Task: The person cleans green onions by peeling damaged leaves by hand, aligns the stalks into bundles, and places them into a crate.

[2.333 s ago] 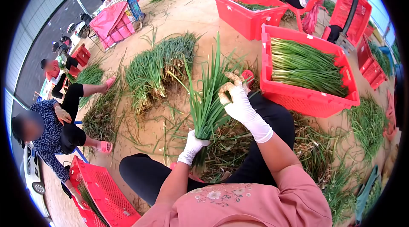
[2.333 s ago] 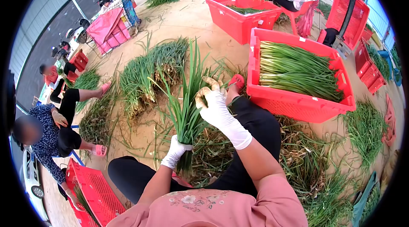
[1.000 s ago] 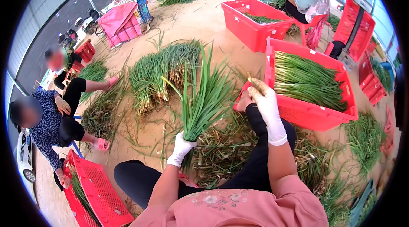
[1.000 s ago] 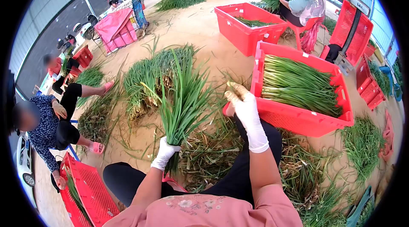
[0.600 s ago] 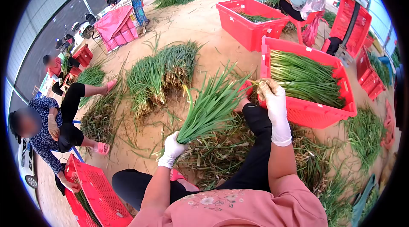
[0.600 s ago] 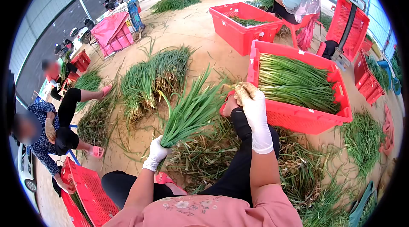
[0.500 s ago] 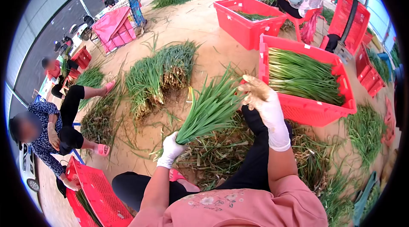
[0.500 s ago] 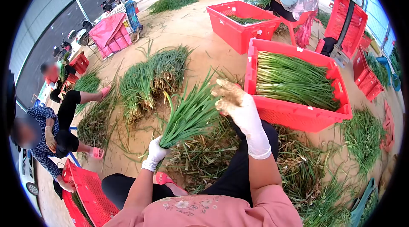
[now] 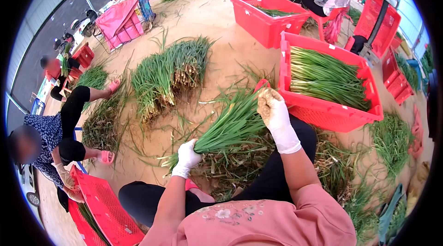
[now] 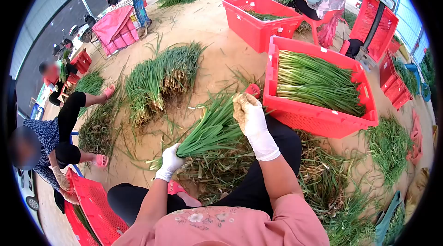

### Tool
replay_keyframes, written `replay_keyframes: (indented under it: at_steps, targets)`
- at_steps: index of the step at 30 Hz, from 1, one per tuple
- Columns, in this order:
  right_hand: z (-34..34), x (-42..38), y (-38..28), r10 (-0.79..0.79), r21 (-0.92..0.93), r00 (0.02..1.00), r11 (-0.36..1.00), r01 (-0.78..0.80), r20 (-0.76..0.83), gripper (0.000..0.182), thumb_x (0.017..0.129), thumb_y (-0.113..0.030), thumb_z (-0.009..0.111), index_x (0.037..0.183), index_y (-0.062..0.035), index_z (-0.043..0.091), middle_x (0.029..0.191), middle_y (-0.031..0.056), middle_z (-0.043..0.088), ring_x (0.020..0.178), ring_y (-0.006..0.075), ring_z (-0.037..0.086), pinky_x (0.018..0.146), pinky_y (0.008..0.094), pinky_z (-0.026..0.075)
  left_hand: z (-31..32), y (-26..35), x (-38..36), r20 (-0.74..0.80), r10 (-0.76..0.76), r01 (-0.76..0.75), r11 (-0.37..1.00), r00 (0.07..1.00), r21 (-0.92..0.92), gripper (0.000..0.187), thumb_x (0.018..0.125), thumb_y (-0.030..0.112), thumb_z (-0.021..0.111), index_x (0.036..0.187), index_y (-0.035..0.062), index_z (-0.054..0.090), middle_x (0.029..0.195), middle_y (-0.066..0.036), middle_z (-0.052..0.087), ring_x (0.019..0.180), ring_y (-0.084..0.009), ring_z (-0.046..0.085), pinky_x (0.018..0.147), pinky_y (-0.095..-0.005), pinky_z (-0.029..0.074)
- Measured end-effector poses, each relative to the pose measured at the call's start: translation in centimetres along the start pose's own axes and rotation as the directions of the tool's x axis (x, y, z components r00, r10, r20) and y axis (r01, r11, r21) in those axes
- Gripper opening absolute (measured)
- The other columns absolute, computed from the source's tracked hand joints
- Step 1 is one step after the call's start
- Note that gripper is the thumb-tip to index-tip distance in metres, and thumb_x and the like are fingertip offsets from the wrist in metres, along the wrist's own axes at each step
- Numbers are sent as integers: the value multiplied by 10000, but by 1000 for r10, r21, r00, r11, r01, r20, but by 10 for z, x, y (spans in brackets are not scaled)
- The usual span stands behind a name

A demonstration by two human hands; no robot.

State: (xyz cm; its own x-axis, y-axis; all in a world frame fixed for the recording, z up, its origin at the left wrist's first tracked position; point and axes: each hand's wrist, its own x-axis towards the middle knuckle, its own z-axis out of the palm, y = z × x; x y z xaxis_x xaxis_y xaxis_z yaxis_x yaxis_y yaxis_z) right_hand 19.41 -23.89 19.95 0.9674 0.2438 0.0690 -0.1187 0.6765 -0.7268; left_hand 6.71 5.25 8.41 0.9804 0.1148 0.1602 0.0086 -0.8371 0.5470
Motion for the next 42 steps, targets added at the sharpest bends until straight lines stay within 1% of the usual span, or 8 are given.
replay_keyframes:
  at_steps: [5,11,23,25,29,39,41,42]
  targets:
    - [-23,13,-50,-158,429,963,902,52,216,150,893,-191,561,914,-43,577,718,1,522,568,89,459,484,221,371,-2,-12,-16,30,-105,105,994,994,6,336,601,230,754,885,117,615,752,-141,637,740,-329,617,658,-399,487]
    - [-25,6,-26,-84,-654,989,757,-17,-123,234,838,-172,635,1022,-30,603,856,-14,593,729,67,520,632,209,407,-7,-15,-15,-37,-124,125,992,992,26,328,605,223,754,885,117,622,743,-146,638,735,-329,620,655,-398,490]
    - [-33,17,29,12,-585,986,803,-110,-169,112,813,-77,625,900,-7,625,733,-4,572,630,83,490,554,224,395,-13,-6,-12,-66,-81,81,997,995,-1,322,604,213,761,884,119,633,745,-139,642,735,-316,628,657,-381,493]
    - [-46,25,22,-562,-922,773,47,383,293,42,779,4,603,821,10,606,714,56,581,659,177,561,607,280,455,-17,-4,-13,-65,-84,84,996,994,-13,328,602,216,766,885,118,632,744,-138,643,735,-313,630,657,-379,494]
    - [-33,14,14,-157,-760,984,648,41,-81,184,808,-8,595,990,15,599,865,57,616,752,170,567,728,278,460,-19,-6,-15,-65,-121,121,993,991,2,344,599,228,777,888,114,632,744,-135,644,735,-306,634,659,-376,495]
    - [-14,9,36,98,-439,980,883,-166,-172,92,803,-104,634,881,-55,646,778,-4,613,642,96,509,567,247,374,-13,-13,-14,-66,-98,99,995,993,11,329,598,220,766,879,115,630,737,-146,635,732,-330,621,659,-398,491]
    - [-35,14,34,-411,-848,745,-333,413,525,57,732,-105,629,787,-90,634,760,19,610,694,185,554,672,328,399,-12,-13,-14,-77,-65,68,997,995,42,304,596,184,743,870,116,630,726,-146,631,719,-334,616,652,-406,486]
    - [-27,10,21,-453,-850,737,-414,325,502,79,673,-122,616,750,-105,616,772,39,604,776,239,569,758,395,383,-14,-12,-14,-75,-68,72,997,995,43,304,596,184,743,870,116,630,726,-146,631,719,-334,616,652,-406,486]
